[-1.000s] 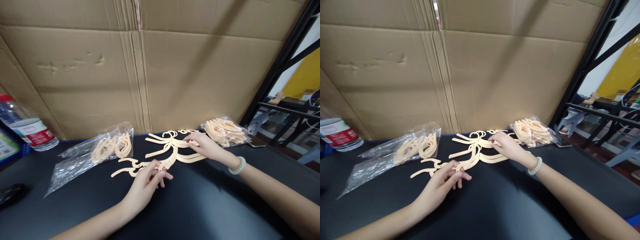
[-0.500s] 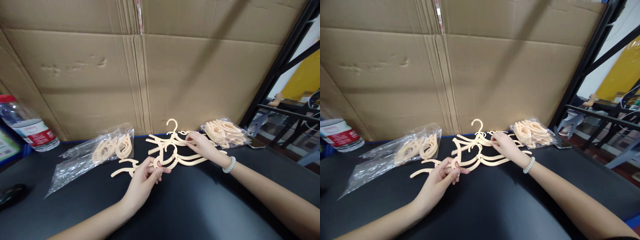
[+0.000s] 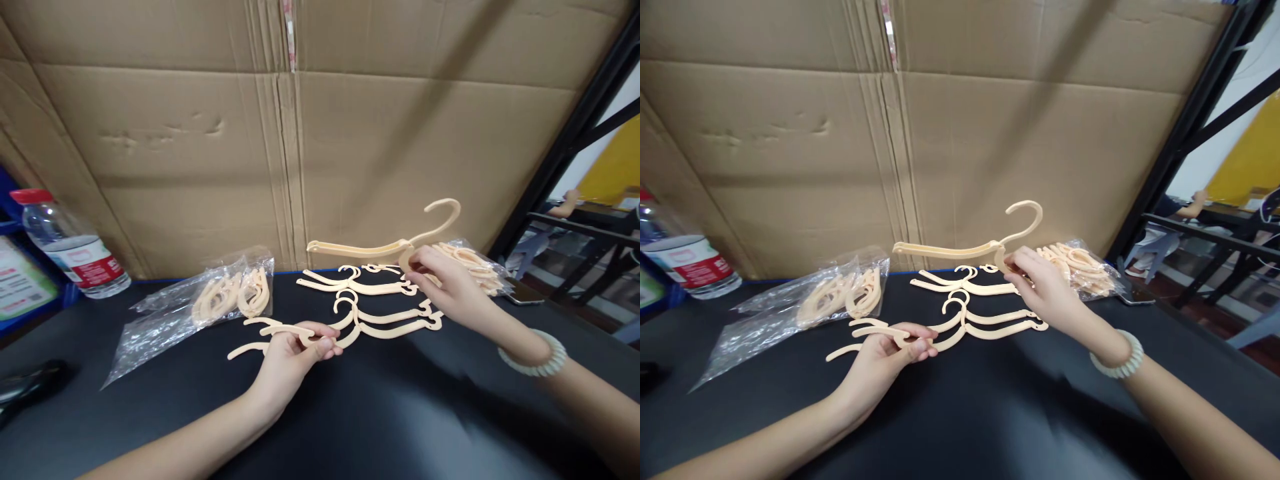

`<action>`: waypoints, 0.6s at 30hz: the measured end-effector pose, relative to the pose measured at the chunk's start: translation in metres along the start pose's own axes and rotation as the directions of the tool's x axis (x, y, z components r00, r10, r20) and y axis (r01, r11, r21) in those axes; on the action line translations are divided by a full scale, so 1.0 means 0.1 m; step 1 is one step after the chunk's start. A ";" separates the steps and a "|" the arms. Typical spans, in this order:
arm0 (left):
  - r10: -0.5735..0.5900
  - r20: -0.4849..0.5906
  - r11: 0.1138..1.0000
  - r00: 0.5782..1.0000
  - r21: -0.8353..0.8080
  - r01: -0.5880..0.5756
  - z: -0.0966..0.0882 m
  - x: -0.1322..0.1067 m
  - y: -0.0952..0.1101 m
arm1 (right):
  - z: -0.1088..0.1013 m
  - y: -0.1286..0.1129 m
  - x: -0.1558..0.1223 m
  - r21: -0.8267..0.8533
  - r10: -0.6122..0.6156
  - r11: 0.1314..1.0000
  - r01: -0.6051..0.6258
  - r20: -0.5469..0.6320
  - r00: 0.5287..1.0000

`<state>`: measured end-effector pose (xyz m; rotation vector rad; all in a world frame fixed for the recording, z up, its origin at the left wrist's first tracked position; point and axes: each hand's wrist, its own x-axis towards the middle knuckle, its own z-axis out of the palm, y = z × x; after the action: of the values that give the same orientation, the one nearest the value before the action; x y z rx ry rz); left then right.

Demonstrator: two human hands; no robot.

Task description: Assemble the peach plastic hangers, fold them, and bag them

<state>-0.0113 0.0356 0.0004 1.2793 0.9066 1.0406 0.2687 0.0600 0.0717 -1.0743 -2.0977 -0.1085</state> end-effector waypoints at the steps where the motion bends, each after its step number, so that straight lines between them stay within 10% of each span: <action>1: -0.010 -0.005 1.000 1.000 -0.005 0.010 0.00 0.00 0.00 | -0.02 -0.04 -0.03 0.025 0.024 0.999 -0.024 0.019 1.000; 18: -0.093 -0.071 0.990 0.993 -0.110 0.085 0.02 0.05 0.00 | 0.02 -0.01 -0.28 0.254 0.132 0.950 -0.180 0.197 0.972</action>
<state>-0.0078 0.0393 0.0008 1.1074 0.9441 1.0588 0.2764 0.0416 0.0516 -1.1096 -2.0977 0.3557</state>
